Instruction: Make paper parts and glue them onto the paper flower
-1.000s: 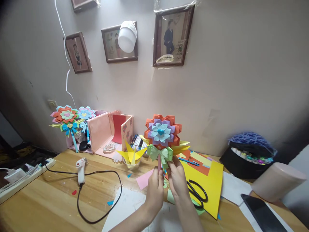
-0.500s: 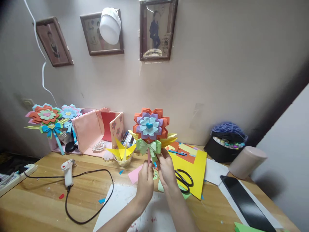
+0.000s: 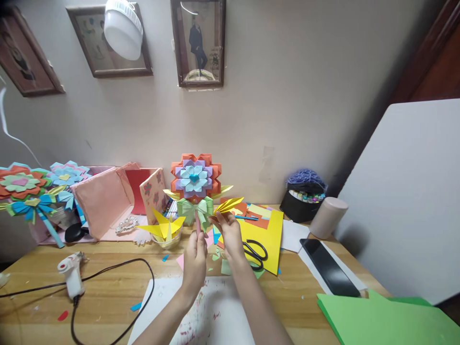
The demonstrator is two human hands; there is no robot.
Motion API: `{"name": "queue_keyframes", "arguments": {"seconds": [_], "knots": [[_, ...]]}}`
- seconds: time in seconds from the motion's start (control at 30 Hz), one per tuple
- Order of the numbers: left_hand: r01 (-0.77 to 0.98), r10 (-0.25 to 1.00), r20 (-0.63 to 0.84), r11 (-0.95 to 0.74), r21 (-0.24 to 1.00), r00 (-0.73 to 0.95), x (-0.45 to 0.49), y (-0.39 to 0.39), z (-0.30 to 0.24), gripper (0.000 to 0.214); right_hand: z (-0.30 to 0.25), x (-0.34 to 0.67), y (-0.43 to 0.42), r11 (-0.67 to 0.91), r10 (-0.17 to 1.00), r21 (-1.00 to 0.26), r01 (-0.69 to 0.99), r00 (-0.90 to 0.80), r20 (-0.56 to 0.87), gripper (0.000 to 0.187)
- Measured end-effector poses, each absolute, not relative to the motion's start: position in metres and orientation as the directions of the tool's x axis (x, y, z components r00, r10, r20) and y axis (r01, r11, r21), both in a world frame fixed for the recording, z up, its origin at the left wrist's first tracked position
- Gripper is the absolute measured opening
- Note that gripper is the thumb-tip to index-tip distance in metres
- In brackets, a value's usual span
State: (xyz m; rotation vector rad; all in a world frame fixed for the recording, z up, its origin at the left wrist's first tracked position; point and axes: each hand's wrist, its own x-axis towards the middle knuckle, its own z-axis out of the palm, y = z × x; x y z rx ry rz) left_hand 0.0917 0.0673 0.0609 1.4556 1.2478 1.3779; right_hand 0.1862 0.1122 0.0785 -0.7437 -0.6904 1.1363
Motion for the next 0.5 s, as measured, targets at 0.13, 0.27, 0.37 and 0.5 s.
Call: {"name": "queue_keyframes", "arguments": {"seconds": [0.13,0.27,0.37,0.5], "knots": [[0.100,0.964,0.249,-0.240,0.966,-0.089,0.084,0.075,0.065,0.037,0.057,0.213,0.131,0.224,0.947,-0.854,-0.470,0.312,0.077,0.029],[0.052,0.965,0.228,-0.223,0.973,-0.126,0.081,0.082,0.063,0.039,0.040,0.247,0.143,0.217,0.921,-0.915,-0.340,0.383,0.076,0.036],[0.007,0.966,0.219,-0.220,0.975,-0.134,0.082,0.087,0.058,0.039,0.029,0.276,0.148,0.200,0.867,-0.954,-0.223,0.494,0.066,0.032],[-0.062,0.974,0.204,-0.211,0.976,-0.102,0.082,0.090,0.055,0.038,0.018,0.316,0.144,0.051,0.804,-0.997,0.063,0.590,0.078,0.024]]}}
